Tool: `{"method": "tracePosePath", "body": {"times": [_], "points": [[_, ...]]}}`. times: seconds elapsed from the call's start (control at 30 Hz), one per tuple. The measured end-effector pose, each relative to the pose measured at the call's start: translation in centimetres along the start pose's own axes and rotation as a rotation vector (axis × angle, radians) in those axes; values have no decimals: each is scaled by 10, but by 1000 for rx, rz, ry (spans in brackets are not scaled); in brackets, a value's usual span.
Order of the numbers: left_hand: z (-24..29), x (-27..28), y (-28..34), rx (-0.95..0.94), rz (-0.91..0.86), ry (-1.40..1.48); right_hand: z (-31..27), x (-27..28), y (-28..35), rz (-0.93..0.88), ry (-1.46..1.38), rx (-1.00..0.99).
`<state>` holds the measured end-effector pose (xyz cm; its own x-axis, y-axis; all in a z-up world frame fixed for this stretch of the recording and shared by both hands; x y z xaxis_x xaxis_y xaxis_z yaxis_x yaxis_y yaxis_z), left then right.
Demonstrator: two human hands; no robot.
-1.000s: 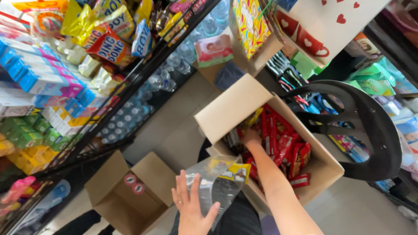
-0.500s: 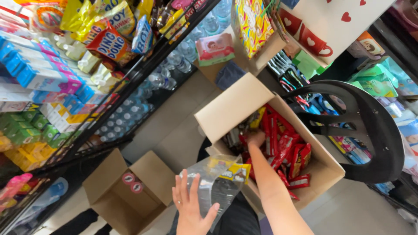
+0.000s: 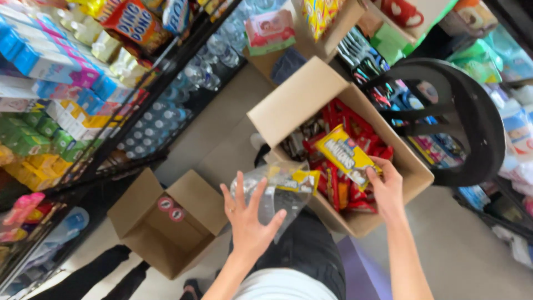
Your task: The person removes stacks of packaged snacks from a cardboard box and places them onto a store shelf. They handle multiple snack packages, arranging them in a blue tray and on the shelf surface.
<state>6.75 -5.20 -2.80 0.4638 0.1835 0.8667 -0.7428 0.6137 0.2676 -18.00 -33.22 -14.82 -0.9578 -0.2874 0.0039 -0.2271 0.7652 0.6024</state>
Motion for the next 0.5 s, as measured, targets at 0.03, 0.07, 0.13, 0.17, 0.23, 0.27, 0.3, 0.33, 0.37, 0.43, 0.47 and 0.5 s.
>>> {"method": "tracePosePath", "body": {"times": [0.03,0.07,0.13,0.17,0.23,0.27,0.3,0.33,0.37,0.43,0.47,0.5], "points": [[-2,-3,4,-7,-8,-1,0,12,7,10,-3,-3],[-3,-1,8,-21,23,7,-2,10,15,-109,148,7],[-6,0,4,-54,66,21,-3,-2,21,-220,292,39],[-9,-1,5,-57,77,25,6,-21,27,-353,425,26],[-12,-3,5,-68,86,31,31,-51,30,-478,557,15],[-12,-4,5,-68,91,33,45,-69,28,-528,556,44],[-13,-3,5,-66,97,31,59,-89,25,-581,552,73],[-11,-4,4,-72,99,30,72,-102,25,-578,548,76],[-11,-3,4,-71,102,27,81,-112,22,-521,557,107],[-10,-1,3,-79,107,22,93,-131,24,-459,560,142],[-12,-2,2,-69,104,22,88,-131,23,-347,545,187],[-13,-3,2,-58,99,24,83,-128,25,-234,530,229]]}}
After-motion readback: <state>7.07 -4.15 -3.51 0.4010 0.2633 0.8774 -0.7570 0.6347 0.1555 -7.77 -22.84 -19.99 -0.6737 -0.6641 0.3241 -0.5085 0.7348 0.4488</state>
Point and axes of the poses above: each hand's wrist, its own y-axis away from the middle knuckle, its own x-axis out of the back of the hand, z = x × y, the point moved 10 cm from there along -y, towards the middle knuckle, and after that the axes turned 15 degrees about -y, right-handed, at the moved point
